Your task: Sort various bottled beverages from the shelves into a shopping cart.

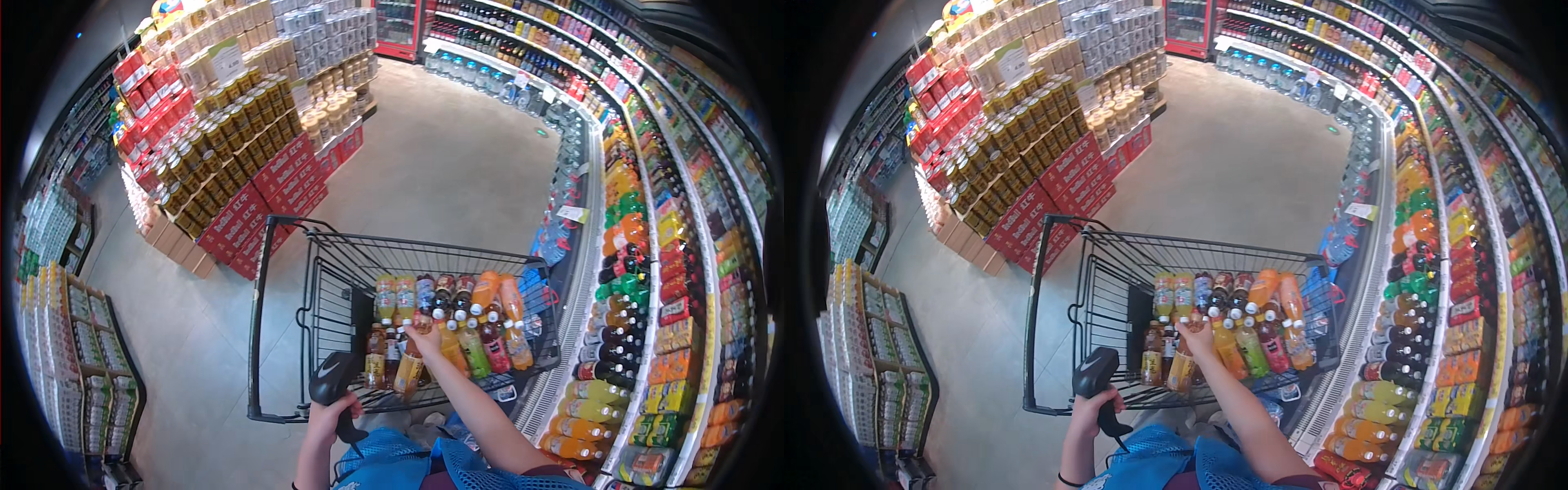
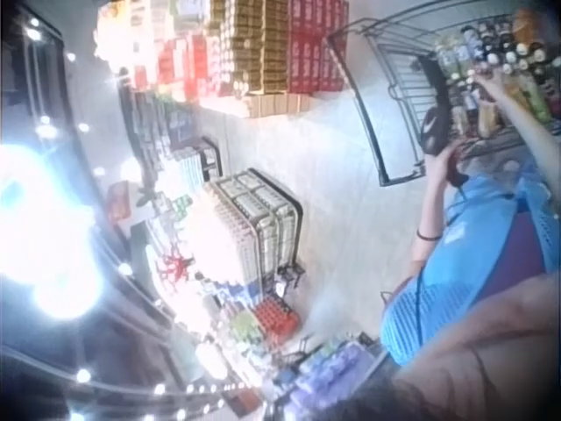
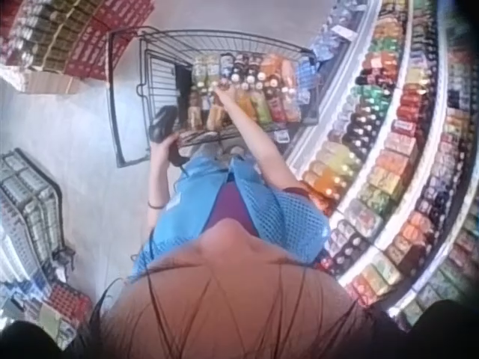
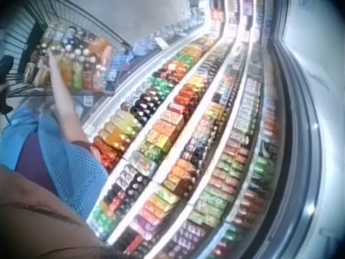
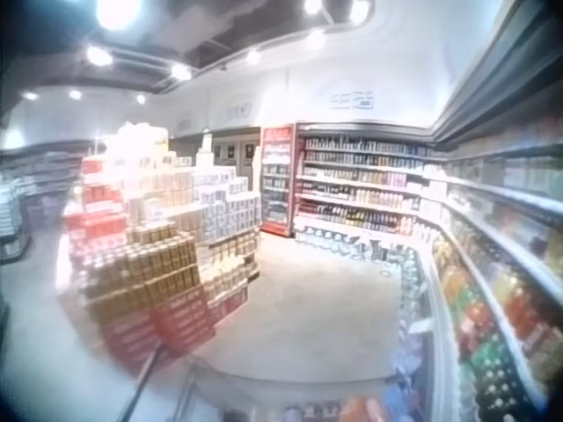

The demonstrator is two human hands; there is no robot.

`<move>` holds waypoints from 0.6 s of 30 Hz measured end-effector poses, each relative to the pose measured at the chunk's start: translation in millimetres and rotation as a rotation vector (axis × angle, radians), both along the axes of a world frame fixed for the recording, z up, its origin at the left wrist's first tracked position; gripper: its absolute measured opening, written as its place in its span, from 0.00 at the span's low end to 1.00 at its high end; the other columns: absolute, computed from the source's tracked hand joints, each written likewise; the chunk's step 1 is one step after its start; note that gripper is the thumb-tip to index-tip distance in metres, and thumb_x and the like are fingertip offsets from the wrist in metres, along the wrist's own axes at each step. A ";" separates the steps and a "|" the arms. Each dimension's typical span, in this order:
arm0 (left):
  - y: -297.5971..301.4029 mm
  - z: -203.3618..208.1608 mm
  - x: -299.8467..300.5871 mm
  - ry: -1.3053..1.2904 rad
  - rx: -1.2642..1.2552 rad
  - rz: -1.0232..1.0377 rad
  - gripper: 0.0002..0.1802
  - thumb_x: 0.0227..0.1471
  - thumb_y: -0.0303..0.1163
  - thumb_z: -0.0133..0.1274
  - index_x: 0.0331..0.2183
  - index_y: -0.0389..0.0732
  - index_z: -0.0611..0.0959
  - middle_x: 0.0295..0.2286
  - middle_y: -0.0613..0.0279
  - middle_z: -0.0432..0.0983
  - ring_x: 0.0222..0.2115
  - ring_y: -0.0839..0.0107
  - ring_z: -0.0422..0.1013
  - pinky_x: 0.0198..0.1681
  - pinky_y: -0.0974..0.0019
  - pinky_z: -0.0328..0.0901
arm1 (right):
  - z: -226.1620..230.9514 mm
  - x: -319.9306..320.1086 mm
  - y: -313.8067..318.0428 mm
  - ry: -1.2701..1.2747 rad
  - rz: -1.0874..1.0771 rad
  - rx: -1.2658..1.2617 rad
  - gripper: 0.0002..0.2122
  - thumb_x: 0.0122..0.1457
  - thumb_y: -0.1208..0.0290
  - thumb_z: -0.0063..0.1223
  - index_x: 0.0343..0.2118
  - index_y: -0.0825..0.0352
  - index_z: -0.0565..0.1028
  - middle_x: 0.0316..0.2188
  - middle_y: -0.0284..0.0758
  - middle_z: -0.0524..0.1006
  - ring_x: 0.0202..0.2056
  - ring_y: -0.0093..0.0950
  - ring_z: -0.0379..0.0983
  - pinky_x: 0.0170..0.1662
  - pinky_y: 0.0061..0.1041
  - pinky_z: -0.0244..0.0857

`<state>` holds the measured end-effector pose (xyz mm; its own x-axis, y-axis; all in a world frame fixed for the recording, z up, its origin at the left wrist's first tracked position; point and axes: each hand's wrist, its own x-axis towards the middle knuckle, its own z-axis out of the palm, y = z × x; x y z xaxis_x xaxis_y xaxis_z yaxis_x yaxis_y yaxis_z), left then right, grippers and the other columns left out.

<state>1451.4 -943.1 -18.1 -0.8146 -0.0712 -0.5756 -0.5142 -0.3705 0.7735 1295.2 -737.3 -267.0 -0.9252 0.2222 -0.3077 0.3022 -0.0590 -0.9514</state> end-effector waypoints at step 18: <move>-10.3 -30.6 -13.9 -0.064 -0.053 -0.081 0.05 0.42 0.22 0.53 0.26 0.32 0.75 0.18 0.57 0.73 0.19 0.68 0.72 0.23 0.67 0.68 | -76.4 21.2 1.6 -0.148 0.583 0.514 0.32 0.38 0.62 0.65 0.47 0.68 0.65 0.37 0.40 0.73 0.41 0.31 0.70 0.44 0.30 0.64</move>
<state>1437.4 -953.5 -48.7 -0.7805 -0.0383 -0.6240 -0.5898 -0.2855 0.7553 1316.4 -735.7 -343.4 -0.8935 -0.1386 -0.4272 0.2747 0.5839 -0.7639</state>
